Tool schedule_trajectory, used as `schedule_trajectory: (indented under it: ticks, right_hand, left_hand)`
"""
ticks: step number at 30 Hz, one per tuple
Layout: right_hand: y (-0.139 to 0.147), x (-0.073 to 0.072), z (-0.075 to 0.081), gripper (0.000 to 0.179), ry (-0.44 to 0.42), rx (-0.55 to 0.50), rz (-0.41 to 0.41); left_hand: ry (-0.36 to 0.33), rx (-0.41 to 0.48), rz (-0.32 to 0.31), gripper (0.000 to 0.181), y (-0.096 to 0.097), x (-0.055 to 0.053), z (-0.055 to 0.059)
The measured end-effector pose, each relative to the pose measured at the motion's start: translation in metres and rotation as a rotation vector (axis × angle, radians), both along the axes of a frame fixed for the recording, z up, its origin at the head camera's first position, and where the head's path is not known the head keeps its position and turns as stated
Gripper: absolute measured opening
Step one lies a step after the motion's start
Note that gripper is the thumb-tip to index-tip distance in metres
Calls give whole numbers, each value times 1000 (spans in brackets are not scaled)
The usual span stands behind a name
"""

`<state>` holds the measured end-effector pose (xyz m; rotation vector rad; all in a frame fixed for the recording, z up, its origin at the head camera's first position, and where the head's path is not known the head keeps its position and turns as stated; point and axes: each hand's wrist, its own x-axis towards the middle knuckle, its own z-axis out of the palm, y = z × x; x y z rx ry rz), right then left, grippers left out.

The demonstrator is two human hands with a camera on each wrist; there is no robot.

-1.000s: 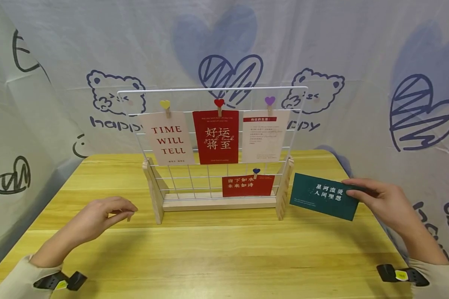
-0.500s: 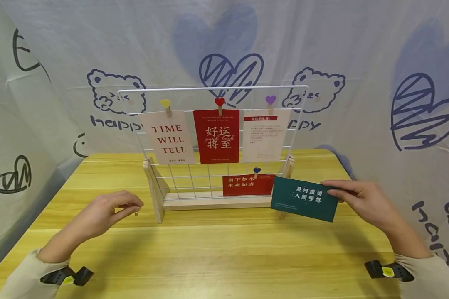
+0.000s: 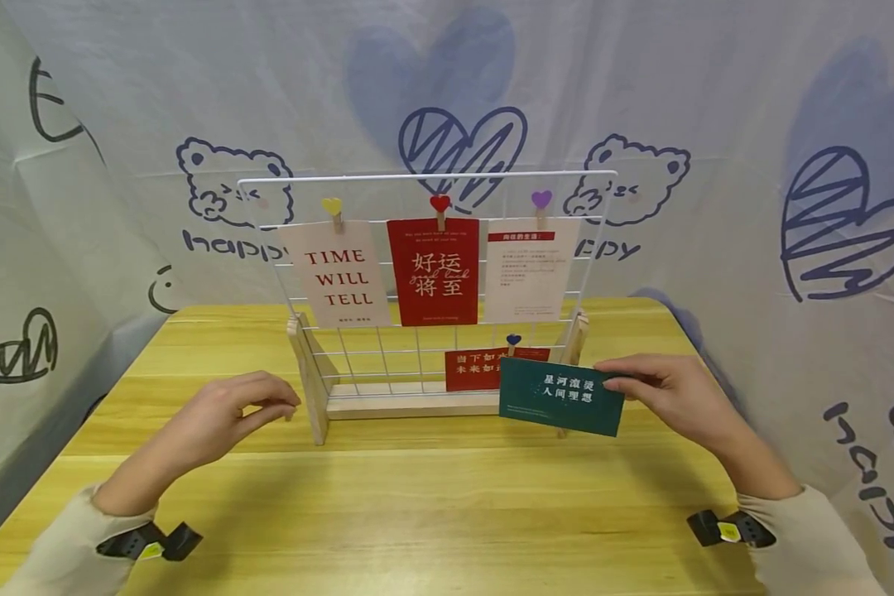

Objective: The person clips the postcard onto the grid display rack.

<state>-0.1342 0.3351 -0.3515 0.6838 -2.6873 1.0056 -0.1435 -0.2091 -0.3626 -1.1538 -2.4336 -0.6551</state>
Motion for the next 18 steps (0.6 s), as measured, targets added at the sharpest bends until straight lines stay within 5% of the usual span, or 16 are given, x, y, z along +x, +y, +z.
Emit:
schedule_trajectory:
  ticks: [8, 18]
  right_hand:
    - [-20, -11, -4, 29, 114, 11, 91]
    - [-52, -19, -6, 30, 108, 24, 144]
  left_hand:
    - [11, 11, -9, 20, 10, -4, 3]
    - [-6, 55, 27, 18, 24, -9, 8]
